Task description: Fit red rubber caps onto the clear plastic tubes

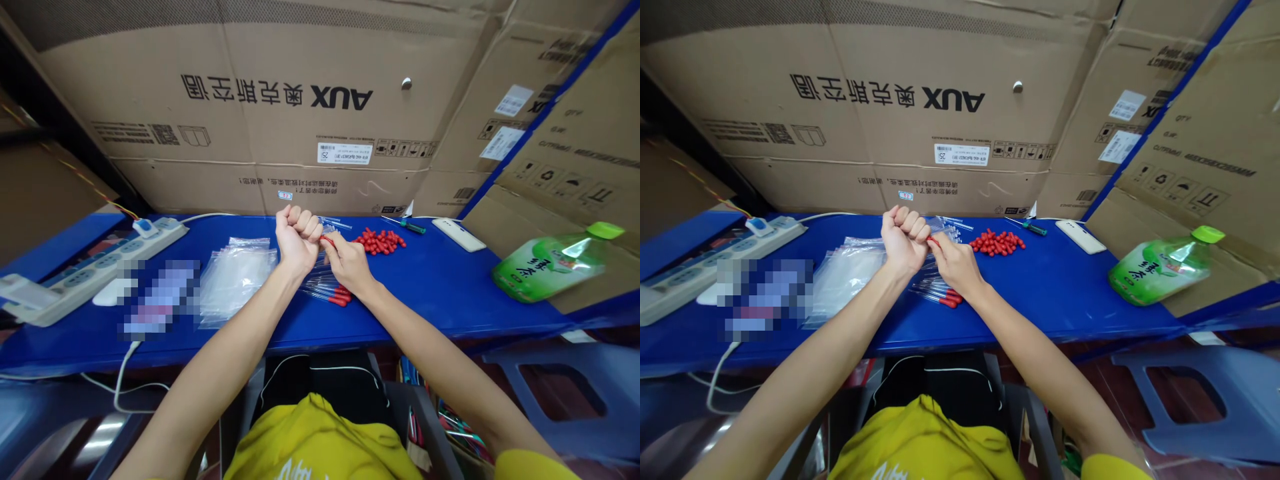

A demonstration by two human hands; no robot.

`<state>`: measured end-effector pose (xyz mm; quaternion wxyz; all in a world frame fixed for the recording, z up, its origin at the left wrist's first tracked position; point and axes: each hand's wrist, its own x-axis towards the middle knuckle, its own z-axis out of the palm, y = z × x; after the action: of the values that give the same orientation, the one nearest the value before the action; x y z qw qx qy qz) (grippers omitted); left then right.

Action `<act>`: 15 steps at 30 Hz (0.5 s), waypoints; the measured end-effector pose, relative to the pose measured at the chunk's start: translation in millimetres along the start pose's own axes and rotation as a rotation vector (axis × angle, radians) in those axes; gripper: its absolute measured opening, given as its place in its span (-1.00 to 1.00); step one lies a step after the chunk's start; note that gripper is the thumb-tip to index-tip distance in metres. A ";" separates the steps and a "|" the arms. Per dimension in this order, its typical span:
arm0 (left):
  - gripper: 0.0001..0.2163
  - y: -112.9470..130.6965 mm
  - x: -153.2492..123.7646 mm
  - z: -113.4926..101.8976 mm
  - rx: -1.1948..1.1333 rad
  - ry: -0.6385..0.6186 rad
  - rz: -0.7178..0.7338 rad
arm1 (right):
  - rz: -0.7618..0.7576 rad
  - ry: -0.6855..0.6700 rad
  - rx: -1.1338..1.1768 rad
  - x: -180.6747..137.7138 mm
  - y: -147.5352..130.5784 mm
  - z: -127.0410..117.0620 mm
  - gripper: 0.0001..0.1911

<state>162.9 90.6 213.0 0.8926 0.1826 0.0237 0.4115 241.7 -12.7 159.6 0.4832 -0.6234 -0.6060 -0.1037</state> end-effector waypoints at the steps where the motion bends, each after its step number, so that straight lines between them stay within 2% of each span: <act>1: -0.56 0.2 0.6 -0.6 -0.006 0.000 0.005 | 0.012 -0.005 0.028 0.3 -0.4 -0.6 -0.75; 8: -0.56 9.0 1.7 3.1 -0.017 -0.051 0.002 | 0.219 -0.096 0.424 2.7 -2.0 0.1 -0.63; 11: -0.57 11.3 2.6 4.0 -0.003 -0.048 0.005 | 0.196 -0.055 0.351 3.1 -0.8 -0.2 -0.66; 15: -0.54 11.4 5.1 1.2 0.017 0.026 0.023 | 0.100 -0.040 0.172 1.9 0.8 -0.6 -0.70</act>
<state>158.2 100.8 218.6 0.8859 0.1851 0.0367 0.4238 243.2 -11.7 160.9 0.5272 -0.6112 -0.5902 -0.0145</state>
